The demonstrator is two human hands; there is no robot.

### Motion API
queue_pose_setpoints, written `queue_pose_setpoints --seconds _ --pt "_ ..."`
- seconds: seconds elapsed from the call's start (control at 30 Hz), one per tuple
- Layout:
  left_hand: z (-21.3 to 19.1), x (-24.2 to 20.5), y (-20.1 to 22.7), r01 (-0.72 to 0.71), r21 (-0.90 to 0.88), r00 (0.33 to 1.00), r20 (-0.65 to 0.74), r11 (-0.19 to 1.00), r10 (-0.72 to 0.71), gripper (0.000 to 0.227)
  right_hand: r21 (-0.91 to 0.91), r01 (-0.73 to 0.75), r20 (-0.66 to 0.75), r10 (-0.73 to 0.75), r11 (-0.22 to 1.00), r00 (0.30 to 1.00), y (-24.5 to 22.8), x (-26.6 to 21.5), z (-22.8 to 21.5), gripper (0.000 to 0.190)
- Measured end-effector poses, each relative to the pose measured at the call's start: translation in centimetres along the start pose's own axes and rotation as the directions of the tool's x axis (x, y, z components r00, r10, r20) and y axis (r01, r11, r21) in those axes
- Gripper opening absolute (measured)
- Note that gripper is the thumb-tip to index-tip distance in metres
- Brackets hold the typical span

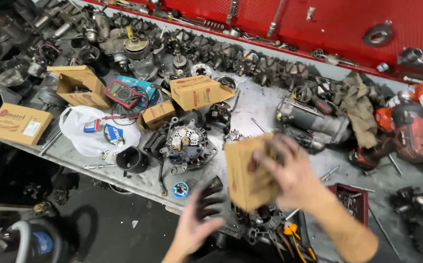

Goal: The person unpacks a small cardboard box and removes a plastic bag containing a black plastic component. They then place the component on a workbench next to a disassembled alternator and search through a red container filled with screws and bolts.

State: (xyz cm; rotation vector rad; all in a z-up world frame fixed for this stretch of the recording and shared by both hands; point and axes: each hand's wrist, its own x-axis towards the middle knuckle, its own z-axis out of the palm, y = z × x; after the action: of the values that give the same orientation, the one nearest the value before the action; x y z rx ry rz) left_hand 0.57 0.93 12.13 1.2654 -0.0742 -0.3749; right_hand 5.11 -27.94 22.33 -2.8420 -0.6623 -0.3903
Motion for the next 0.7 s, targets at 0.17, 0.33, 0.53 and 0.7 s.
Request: queue_pose_setpoints --seconds 0.17,0.33,0.53,0.7 --pt "6.8 2.8 1.9 -0.018 0.111 0.951 0.31 0.994 -0.018 0.088 0.07 0.015 -0.241 0.002 0.997 0.971 -2.4 -8.8 1.7 0.108" --pt "9.3 3.4 1.5 -0.013 0.102 0.852 0.523 0.995 -0.042 0.088 0.831 -0.164 -0.24 0.609 0.531 0.756 -1.0 -17.1 4.5 0.135" --pt "11.7 3.5 -2.6 -0.022 0.061 0.816 0.578 0.998 -0.018 0.088 0.972 -0.235 0.17 0.775 -0.028 0.609 0.7 -24.2 6.8 0.076" --pt "11.4 4.2 -4.3 0.034 0.099 0.84 0.537 0.994 -0.082 0.075 0.963 -0.245 -0.054 0.971 0.112 0.232 6.3 -32.3 3.5 0.062"
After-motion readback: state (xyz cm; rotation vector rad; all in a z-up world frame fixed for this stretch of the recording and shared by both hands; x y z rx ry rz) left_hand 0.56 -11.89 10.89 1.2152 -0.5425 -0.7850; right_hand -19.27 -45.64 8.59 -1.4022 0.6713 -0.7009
